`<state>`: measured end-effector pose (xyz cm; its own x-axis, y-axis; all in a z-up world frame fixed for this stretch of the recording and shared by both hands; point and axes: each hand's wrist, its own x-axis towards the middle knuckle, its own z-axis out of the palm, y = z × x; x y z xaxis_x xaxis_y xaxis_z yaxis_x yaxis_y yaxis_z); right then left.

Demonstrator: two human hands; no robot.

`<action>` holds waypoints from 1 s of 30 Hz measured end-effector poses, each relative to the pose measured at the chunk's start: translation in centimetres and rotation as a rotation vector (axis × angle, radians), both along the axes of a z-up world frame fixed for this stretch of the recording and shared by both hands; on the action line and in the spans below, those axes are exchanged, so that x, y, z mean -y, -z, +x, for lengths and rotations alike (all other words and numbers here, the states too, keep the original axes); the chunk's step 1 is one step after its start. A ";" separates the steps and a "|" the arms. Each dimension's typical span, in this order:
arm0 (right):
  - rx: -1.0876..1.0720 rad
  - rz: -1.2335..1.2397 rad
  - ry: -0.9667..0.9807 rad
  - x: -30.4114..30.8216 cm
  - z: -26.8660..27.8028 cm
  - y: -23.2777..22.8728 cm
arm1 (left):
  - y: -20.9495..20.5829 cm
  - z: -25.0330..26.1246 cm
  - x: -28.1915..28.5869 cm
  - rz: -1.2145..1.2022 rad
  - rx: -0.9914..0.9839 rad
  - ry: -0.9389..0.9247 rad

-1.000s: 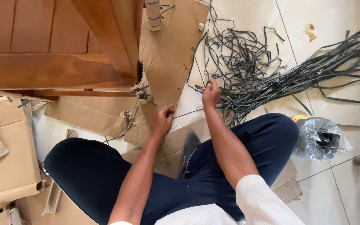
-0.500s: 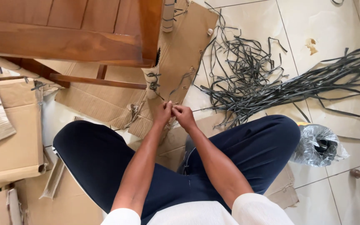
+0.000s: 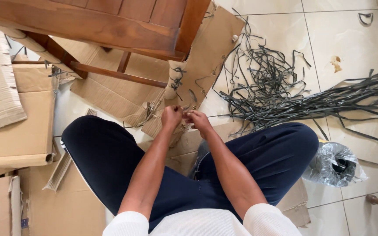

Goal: The person wraps cardboard around the leg of a wooden chair and secures it with black plastic ties.

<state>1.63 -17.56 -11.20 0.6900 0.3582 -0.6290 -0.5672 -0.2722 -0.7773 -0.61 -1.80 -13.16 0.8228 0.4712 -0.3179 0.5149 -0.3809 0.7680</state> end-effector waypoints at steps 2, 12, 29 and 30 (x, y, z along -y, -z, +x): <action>-0.064 0.061 0.106 -0.3 0.0 -2.0 | -1.3 -0.5 0.2 0.001 -0.030 0.031; -0.081 0.367 0.538 0.9 2.4 3.0 | -4.4 -1.3 0.0 -0.018 -0.220 0.242; -0.122 0.410 0.664 1.5 7.4 2.7 | -0.2 1.2 -3.2 -0.044 0.073 -0.277; -0.109 0.399 0.647 1.4 7.8 2.7 | 0.2 1.6 -3.6 -0.064 0.106 -0.327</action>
<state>9.43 -18.95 -13.86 0.7813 0.1182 -0.6129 -0.5967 0.4295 -0.6778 1.02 1.80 -13.39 0.6613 0.6974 -0.2762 0.5178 -0.1581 0.8407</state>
